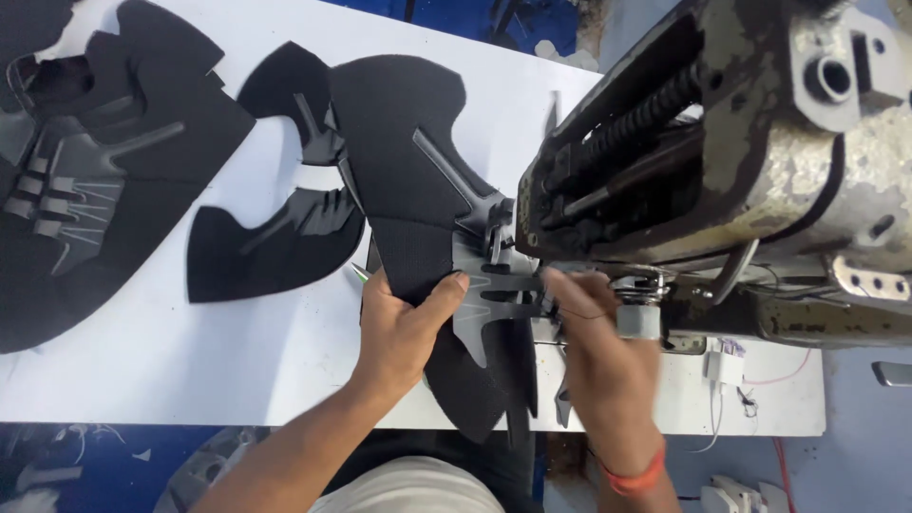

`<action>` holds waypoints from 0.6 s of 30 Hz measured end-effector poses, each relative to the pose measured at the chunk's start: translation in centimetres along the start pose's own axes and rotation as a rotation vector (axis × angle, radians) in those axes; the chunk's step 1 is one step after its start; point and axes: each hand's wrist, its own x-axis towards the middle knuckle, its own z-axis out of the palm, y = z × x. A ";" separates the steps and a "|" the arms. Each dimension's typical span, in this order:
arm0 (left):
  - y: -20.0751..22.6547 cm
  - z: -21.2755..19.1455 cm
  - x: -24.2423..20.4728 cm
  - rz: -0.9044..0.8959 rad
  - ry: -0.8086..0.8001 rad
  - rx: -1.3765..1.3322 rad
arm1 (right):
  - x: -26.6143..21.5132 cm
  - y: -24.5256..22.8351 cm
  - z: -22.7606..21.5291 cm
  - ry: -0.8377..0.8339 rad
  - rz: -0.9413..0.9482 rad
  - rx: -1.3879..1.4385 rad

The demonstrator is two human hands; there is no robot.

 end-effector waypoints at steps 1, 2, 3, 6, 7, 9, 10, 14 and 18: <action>0.1 0.2 0.0 0.002 -0.002 -0.002 | 0.5 -0.4 0.3 0.002 -0.002 -0.002; 0.3 0.3 0.0 0.029 0.000 -0.012 | 0.9 -0.9 0.6 -0.035 -0.027 -0.065; 0.5 0.4 -0.1 0.055 0.005 -0.022 | 1.4 -1.4 0.9 -0.073 -0.054 -0.126; 0.7 0.3 0.3 -0.044 -0.005 -0.152 | 1.4 -1.2 1.8 -0.022 -0.153 -0.246; 0.6 0.3 0.3 -0.044 -0.004 -0.153 | 1.4 -1.4 1.9 -0.023 -0.154 -0.246; 0.4 0.3 0.3 -0.012 0.012 -0.156 | 1.4 -1.8 1.7 -0.020 -0.150 -0.332; 0.5 0.6 0.1 -0.013 0.007 -0.154 | 1.3 -1.7 1.7 -0.016 -0.147 -0.334; 0.4 1.3 0.0 0.043 0.032 -0.167 | 1.6 -1.7 1.7 -0.030 -0.126 -0.367; 1.4 1.8 0.1 0.062 0.036 -0.091 | 1.5 -1.9 1.7 -0.009 -0.117 -0.340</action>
